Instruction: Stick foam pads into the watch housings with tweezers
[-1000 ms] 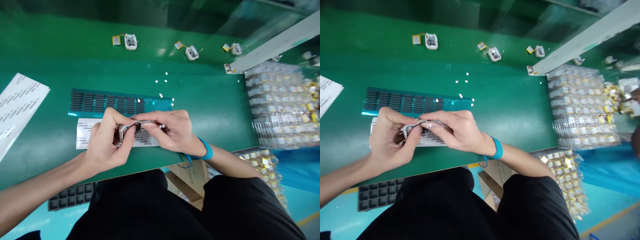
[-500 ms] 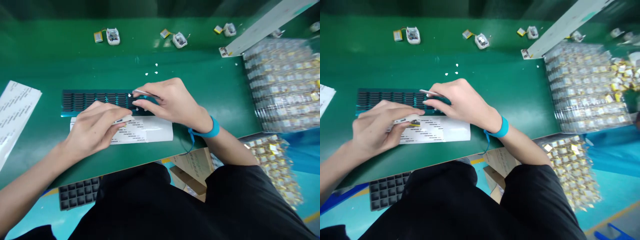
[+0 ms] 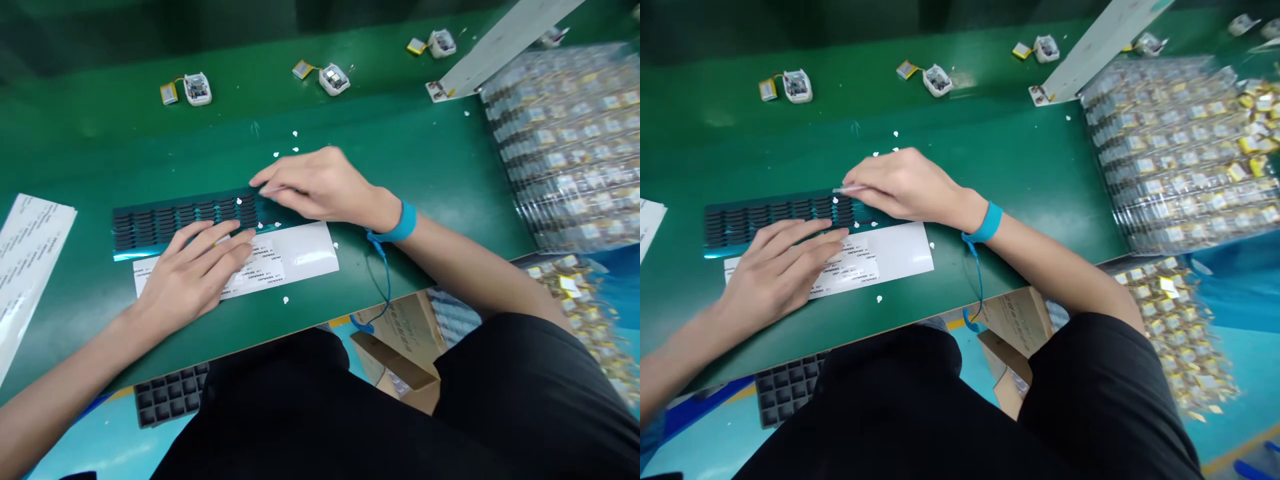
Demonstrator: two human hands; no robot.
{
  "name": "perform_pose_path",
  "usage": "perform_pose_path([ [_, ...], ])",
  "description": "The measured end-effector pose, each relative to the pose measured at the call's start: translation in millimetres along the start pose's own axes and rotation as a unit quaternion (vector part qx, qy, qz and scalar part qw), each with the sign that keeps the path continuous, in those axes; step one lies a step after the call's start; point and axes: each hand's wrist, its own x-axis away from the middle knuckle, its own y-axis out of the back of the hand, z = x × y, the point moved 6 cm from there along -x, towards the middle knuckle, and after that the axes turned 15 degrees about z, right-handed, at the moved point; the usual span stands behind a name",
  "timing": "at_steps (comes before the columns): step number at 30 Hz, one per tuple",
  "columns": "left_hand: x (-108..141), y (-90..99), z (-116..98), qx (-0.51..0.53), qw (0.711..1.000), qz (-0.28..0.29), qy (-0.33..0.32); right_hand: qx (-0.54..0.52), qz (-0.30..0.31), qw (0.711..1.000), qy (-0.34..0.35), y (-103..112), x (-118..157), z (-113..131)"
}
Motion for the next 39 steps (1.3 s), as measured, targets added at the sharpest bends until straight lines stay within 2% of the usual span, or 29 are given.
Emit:
perform_pose_path([
  [2, -2.6, 0.3, 7.0, 0.017, 1.0, 0.013, -0.001, -0.075, -0.09, 0.993, -0.018, 20.3, 8.1, 5.6],
  [3, -4.6, -0.1, 9.6, 0.028, 0.999, 0.02, -0.005, -0.117, -0.155, 0.98, -0.05, 31.4, 14.4, 6.4],
  [4, -6.7, -0.7, 11.4, 0.039, 0.999, 0.025, -0.009, -0.136, -0.168, 0.974, -0.062, 36.6, 17.5, 11.0],
  [6, -10.9, -1.8, 13.0, 0.051, 0.998, 0.027, -0.013, -0.192, -0.137, 0.969, -0.079, 37.5, 19.2, 17.7],
  [9, -14.0, -1.6, 12.3, 0.052, 0.999, 0.008, 0.007, -0.292, -0.032, 0.953, -0.074, 23.2, 16.2, 20.4],
  [11, -14.2, -1.3, 10.7, 0.057, 0.998, 0.003, 0.026, -0.333, -0.005, 0.941, -0.063, 15.8, 15.0, 16.6],
  [19, -13.6, 2.5, 11.4, 0.069, 0.997, 0.025, 0.029, -0.371, 0.003, 0.925, -0.082, 4.3, 15.0, 0.2],
  [22, -11.1, 6.2, 9.0, 0.062, 0.998, 0.013, -0.026, -0.416, 0.011, 0.903, -0.103, -2.2, 14.8, -1.2],
  [25, -8.9, 4.5, 1.2, 0.101, 0.99, 0.02, -0.092, -0.435, 0.014, 0.892, -0.124, -6.7, 14.2, -1.8],
  [31, -13.8, -2.4, -6.1, 0.108, 0.989, 0.037, -0.095, -0.479, 0.042, 0.87, -0.112, -13.1, 11.7, -2.3],
  [33, -14.9, -3.7, -4.7, 0.111, 0.989, 0.036, -0.094, -0.511, 0.044, 0.852, -0.109, -15.2, 11.6, -6.2],
  [35, -14.7, -4.4, -3.5, 0.116, 0.988, 0.032, -0.095, -0.553, 0.002, 0.826, -0.11, -12.9, 12.4, -13.6],
  [37, -13.8, -2.4, -5.0, 0.126, 0.987, 0.019, -0.101, -0.582, -0.075, 0.803, -0.101, -4.8, 13.6, -20.5],
  [39, -12.9, 5.0, -6.1, 0.164, 0.983, -0.017, -0.087, -0.582, -0.154, 0.794, -0.08, 6.9, 14.5, -20.7],
])
